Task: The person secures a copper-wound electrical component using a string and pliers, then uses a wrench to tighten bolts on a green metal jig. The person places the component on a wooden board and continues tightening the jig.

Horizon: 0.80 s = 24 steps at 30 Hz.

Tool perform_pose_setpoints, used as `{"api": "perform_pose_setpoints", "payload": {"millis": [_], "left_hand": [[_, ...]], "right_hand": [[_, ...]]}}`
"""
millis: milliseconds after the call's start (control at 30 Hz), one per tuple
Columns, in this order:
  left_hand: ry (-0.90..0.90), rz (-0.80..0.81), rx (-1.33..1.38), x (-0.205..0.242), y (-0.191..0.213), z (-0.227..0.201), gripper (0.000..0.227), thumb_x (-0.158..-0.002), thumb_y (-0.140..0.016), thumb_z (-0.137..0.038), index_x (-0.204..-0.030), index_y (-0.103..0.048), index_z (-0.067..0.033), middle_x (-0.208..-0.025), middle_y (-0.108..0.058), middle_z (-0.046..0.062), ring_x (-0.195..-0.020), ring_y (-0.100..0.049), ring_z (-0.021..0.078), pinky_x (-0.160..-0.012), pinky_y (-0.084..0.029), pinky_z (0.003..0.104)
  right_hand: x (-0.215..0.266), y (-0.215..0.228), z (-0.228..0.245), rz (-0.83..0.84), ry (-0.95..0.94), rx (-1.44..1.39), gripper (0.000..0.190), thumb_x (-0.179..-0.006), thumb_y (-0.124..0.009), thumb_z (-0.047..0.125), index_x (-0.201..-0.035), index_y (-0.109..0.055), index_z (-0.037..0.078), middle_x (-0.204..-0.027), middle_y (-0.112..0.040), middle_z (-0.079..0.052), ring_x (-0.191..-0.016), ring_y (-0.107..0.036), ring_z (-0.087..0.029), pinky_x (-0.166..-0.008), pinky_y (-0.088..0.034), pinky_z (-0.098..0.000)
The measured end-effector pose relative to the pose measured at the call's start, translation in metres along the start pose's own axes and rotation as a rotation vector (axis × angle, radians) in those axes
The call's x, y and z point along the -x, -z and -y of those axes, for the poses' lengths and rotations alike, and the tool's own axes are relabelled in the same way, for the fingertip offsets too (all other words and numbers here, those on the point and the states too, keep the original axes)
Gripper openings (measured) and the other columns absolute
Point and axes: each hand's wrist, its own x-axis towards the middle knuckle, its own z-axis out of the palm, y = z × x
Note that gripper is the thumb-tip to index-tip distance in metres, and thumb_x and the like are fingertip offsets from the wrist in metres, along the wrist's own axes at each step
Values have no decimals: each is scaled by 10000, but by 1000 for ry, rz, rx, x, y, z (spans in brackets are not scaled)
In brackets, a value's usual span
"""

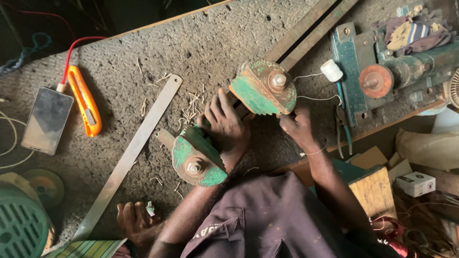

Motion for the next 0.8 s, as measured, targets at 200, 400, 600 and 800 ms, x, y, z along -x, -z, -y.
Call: {"api": "perform_pose_setpoints", "payload": {"millis": [200, 400, 600, 800], "left_hand": [[10, 79, 31, 1, 11, 2, 1058, -699, -895, -463, -1470, -416, 80, -1450, -506, 234, -1407, -422, 414, -1147, -246, 565], [30, 119, 68, -2, 11, 2, 1032, -688, -900, -466, -1457, -444, 51, -1446, -514, 218, -1392, -431, 400, -1140, -241, 554], [8, 106, 87, -3, 15, 2, 977, -707, -882, -436, -1443, -453, 42, -1428, -520, 215, -1380, -443, 389, -1133, -245, 542], [-1, 126, 65, -4, 20, 2, 924, -735, -859, -428, -1440, -460, 18, -1416, -526, 212, -1362, -463, 368, -1117, -249, 539]], "right_hand": [[9, -9, 7, -86, -153, -162, 68, -1004, -622, 82, -1025, -628, 18, -785, -593, -14, -525, -488, -39, -423, -363, -215], [12, -4, 12, -83, -179, -144, 107, -1016, -641, 108, -1058, -643, 10, -845, -611, -23, -537, -501, -40, -434, -365, -213], [11, -6, 13, -56, -197, -165, 185, -995, -647, 114, -1154, -657, 19, -798, -582, -6, -525, -491, -31, -430, -372, -211], [11, -3, 6, -47, -226, -133, 163, -1004, -644, 116, -1136, -654, 20, -794, -577, -1, -522, -484, -35, -428, -371, -212]]}}
